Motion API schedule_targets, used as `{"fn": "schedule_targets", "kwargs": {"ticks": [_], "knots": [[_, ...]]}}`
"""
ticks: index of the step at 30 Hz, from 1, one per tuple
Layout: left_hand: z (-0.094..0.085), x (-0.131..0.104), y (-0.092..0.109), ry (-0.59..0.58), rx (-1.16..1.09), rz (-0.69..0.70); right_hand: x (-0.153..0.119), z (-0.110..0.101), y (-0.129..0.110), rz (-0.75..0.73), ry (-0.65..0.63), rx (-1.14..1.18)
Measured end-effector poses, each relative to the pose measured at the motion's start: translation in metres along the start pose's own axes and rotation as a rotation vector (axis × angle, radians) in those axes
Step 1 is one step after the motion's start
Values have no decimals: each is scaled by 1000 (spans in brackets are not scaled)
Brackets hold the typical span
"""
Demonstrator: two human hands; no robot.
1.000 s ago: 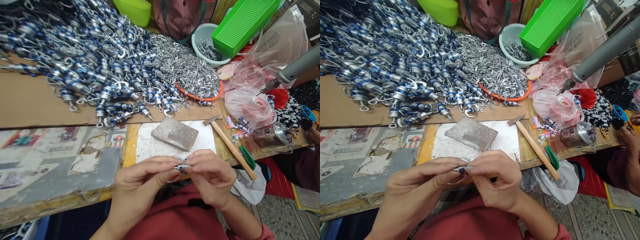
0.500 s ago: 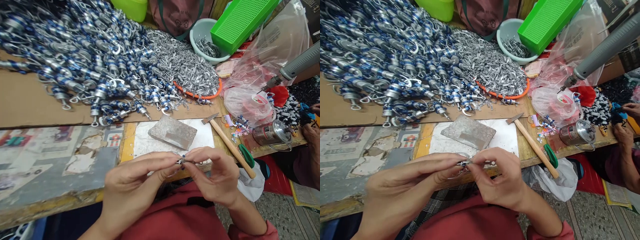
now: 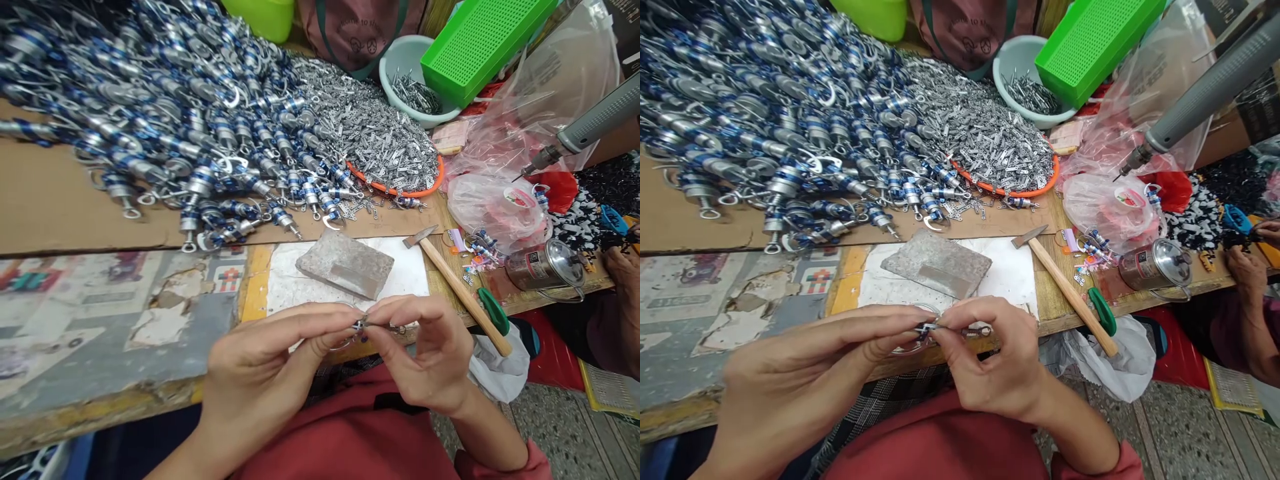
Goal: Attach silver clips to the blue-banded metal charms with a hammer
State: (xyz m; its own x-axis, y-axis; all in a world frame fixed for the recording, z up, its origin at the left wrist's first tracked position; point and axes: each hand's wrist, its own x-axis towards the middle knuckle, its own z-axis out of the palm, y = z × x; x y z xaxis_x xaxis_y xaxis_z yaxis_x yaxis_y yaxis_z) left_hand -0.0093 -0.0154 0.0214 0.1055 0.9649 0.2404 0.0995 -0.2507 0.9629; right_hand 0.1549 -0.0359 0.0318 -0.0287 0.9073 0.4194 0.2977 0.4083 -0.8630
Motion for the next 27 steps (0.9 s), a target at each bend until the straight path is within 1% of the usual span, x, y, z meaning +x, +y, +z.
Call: {"fn": "schedule_targets", "kwargs": {"ticks": [5,9,11,13,15,17,19,21,23,25,27], "knots": [[3,3,4,37,-50,-115,1,0,4,50,-5,97],[7,9,12,63,-80,-122,1,-1,4,96,-21,40],[8,12,14,76,-106,-155,2,-1,2,137,-47,38],[9,13,12,81,-172,-231,4,0,0,188,-53,71],[10,12,8,69,-268,-354,7,0,-1,250,-37,115],[10,9,5,49,-363,-487,11,1,-1,336,-34,192],[10,4,5,39,-457,-568,14,0,1,447,-52,298],[11,-2,6,0,-527,-552,17,-1,3,544,-61,380],[14,-9,6,-17,-531,-477,18,-3,3,622,-63,421],[17,-13,6,28,-506,-437,19,-4,1,665,-64,417],[20,-13,3,116,-517,-481,25,-7,1,647,-101,341]]}}
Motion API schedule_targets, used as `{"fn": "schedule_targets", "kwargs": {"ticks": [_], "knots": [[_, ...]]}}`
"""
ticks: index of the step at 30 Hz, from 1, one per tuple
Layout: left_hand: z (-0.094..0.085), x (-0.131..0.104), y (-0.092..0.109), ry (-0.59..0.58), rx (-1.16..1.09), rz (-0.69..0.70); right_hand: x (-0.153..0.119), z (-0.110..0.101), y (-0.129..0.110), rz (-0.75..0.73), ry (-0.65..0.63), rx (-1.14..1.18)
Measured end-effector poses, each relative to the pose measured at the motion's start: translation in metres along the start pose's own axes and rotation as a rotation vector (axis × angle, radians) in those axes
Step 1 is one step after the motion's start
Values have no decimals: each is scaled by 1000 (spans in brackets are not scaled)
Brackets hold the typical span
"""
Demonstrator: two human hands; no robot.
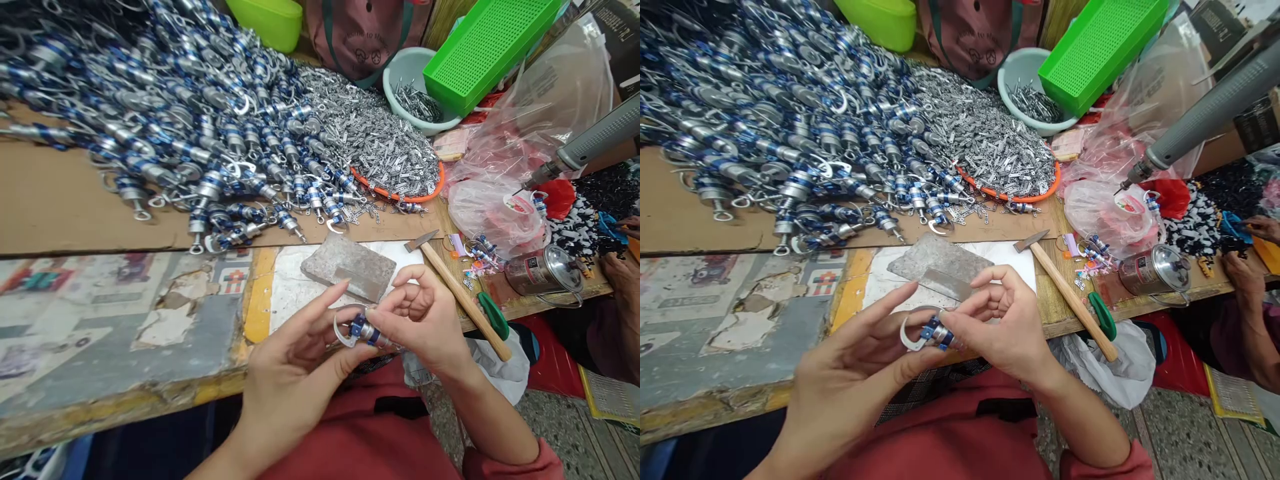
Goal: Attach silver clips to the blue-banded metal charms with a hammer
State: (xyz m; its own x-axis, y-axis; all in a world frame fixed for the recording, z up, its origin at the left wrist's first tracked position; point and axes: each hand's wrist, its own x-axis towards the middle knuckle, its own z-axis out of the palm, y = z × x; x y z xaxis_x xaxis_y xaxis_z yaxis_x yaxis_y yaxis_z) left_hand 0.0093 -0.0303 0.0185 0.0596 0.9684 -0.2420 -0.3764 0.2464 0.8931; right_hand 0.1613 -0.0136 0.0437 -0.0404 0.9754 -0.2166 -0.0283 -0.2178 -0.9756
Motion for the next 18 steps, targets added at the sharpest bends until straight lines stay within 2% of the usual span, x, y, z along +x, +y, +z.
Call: {"fn": "schedule_targets", "kwargs": {"ticks": [3,5,6,8,10,14,18], "knots": [[1,8,-3,106,-75,-99,26,-9,-7,-201,23,-311],[1,14,-4,167,-118,-122,57,-16,-9,-394,128,-626],[2,17,-4,184,-133,-127,74,-18,-9,-438,183,-828],[4,19,-4,207,-144,-115,104,-18,-8,-377,174,-1273],[7,20,-3,223,-125,-93,124,-13,-6,-294,115,-1544],[10,19,1,213,-49,-59,136,-9,-6,-274,76,-1625],[9,21,2,156,-21,-96,132,-25,-8,-331,77,-1560]]}}
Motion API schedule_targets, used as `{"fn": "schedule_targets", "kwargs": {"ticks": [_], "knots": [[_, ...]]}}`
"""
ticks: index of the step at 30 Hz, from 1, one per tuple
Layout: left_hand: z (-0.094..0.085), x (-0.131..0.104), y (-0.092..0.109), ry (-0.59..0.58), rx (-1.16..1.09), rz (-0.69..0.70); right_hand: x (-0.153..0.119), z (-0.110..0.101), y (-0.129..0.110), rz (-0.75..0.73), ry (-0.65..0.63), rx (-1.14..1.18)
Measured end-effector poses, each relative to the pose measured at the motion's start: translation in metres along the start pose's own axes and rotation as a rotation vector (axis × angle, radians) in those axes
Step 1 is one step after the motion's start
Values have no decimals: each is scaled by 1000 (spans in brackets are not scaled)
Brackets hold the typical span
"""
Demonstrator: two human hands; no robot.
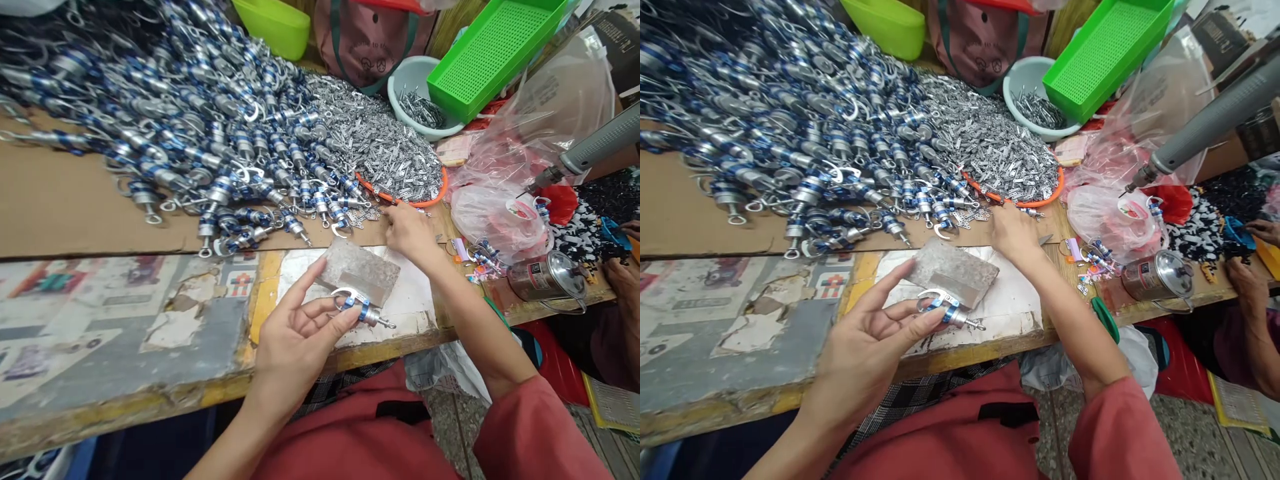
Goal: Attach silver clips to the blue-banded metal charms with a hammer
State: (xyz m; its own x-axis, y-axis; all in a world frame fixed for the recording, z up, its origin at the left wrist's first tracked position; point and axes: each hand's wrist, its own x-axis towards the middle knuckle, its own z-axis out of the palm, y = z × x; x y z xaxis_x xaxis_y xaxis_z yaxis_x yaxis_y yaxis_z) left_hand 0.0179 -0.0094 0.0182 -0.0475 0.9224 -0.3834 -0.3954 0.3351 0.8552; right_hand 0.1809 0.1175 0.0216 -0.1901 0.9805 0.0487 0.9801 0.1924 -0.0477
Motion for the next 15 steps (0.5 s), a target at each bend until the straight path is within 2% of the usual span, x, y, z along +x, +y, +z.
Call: {"fn": "schedule_targets", "kwargs": {"ticks": [3,5,6,9,12,15], "knots": [[-3,3,-4,20,-23,-5,-21,-6,5,-107,189,324],[-5,6,-7,8,-36,-7,-42,-13,0,-258,282,574],[-6,8,-9,-5,-43,-8,-53,-16,-4,-347,286,649],[-7,10,-11,-36,-71,-11,-79,-28,-15,-528,146,628],[-5,9,-9,-7,-90,-20,-85,-36,-18,-551,-50,522],[-3,7,-9,11,-115,-22,-78,-35,-18,-563,-126,540]]}}
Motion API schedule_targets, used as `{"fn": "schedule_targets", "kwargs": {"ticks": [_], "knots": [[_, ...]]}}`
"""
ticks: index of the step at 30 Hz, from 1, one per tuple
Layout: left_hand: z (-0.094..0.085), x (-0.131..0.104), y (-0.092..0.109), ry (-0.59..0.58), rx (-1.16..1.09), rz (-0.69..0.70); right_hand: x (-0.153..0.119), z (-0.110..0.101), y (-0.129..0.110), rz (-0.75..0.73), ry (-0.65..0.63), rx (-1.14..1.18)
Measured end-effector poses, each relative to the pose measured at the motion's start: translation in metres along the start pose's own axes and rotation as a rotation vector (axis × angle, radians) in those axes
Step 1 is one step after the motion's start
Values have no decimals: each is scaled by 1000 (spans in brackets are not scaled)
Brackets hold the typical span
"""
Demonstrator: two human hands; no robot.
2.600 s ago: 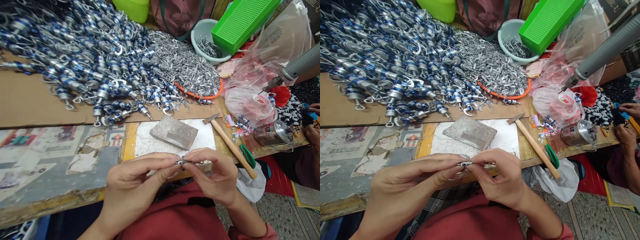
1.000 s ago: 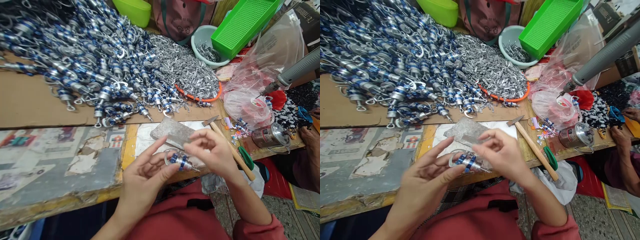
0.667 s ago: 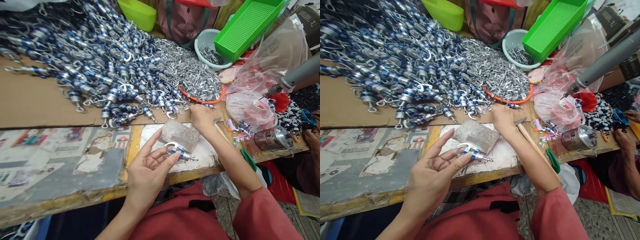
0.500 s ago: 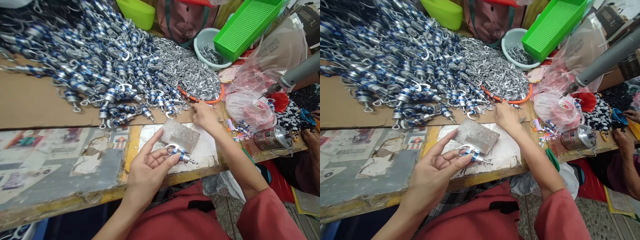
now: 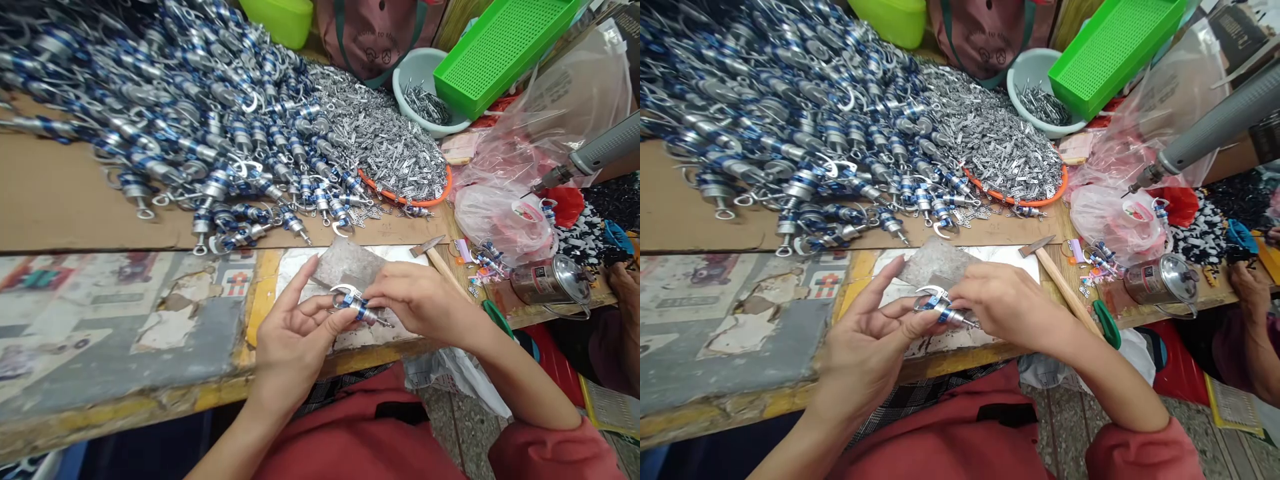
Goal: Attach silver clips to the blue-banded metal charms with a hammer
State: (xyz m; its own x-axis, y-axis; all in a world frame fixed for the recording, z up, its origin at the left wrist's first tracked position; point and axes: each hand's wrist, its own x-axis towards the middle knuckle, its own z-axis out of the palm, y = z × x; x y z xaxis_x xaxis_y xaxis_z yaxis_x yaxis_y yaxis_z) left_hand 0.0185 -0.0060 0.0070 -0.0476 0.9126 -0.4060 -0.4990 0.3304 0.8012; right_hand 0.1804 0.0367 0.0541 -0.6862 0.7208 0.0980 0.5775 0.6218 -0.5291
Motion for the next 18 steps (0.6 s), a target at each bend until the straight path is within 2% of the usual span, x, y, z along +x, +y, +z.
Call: {"fn": "schedule_targets", "kwargs": {"ticks": [3,9,14,16,18], "knots": [[2,-2,0,9,-8,8,8,4,5,-10,25,74],[0,-1,-1,3,-11,18,15,20,5,138,194,143],[-2,2,-5,-13,-24,35,17,30,2,55,270,68],[-2,2,-6,-7,-19,41,8,24,2,21,364,41],[-1,3,-6,10,-20,43,-12,14,6,115,519,-19]]}}
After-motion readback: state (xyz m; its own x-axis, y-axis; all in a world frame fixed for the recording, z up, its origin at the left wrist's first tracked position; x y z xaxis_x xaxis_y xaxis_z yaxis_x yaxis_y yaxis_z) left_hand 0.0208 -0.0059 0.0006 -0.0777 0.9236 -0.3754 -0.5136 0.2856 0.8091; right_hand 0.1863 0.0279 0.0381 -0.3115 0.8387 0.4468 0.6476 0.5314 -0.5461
